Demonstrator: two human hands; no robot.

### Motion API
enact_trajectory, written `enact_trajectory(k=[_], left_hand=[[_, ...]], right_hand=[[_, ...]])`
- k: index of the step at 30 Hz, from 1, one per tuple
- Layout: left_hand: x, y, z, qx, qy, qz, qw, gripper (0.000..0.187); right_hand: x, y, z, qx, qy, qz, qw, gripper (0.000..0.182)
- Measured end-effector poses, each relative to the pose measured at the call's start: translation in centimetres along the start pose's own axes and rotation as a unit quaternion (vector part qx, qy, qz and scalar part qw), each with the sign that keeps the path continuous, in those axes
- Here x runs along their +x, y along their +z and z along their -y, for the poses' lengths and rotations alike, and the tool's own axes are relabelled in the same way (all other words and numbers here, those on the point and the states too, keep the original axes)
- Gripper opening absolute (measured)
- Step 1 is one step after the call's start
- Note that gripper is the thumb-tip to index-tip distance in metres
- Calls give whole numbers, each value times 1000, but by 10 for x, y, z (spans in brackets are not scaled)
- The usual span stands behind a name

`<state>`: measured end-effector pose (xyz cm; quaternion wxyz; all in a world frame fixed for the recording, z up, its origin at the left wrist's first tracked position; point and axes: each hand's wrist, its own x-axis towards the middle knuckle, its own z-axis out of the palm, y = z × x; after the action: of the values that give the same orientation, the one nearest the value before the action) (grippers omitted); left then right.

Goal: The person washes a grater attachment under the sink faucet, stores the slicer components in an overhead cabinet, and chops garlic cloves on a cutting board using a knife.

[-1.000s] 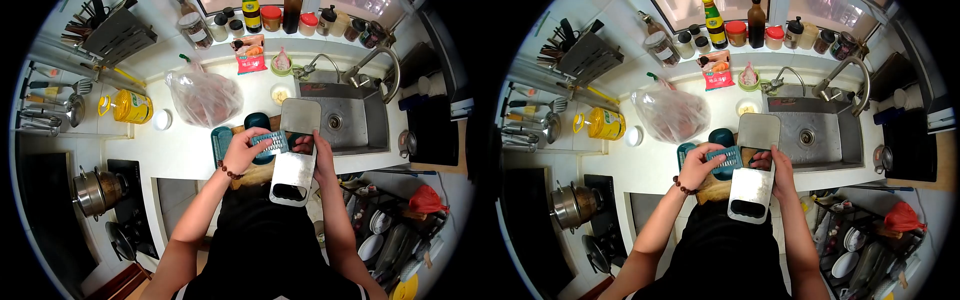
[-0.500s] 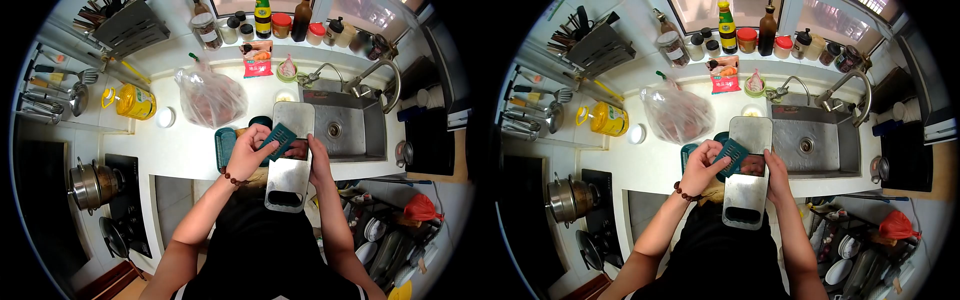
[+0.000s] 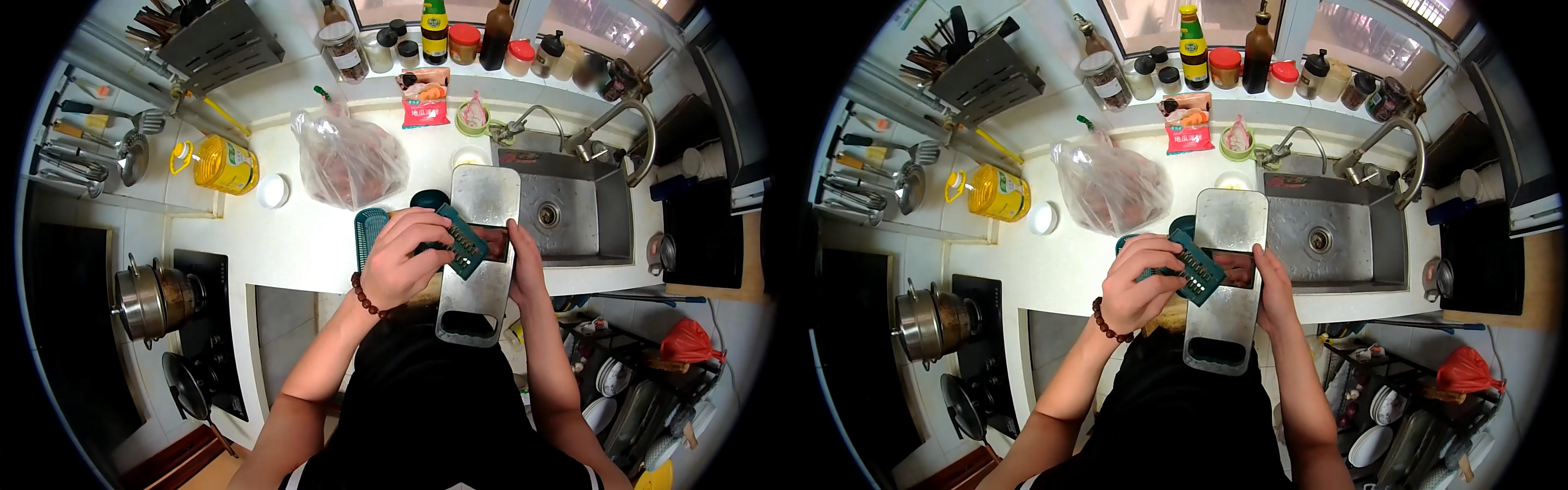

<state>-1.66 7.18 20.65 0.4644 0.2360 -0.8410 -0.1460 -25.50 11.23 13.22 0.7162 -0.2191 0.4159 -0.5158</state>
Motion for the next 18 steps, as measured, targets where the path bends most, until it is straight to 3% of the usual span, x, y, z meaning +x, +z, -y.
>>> enact_trajectory(k=[18], left_hand=[[-3,-1,-11,-12,0,-70,997,20]], right_hand=[[-3,1,3,7,-11,7,1000,46]])
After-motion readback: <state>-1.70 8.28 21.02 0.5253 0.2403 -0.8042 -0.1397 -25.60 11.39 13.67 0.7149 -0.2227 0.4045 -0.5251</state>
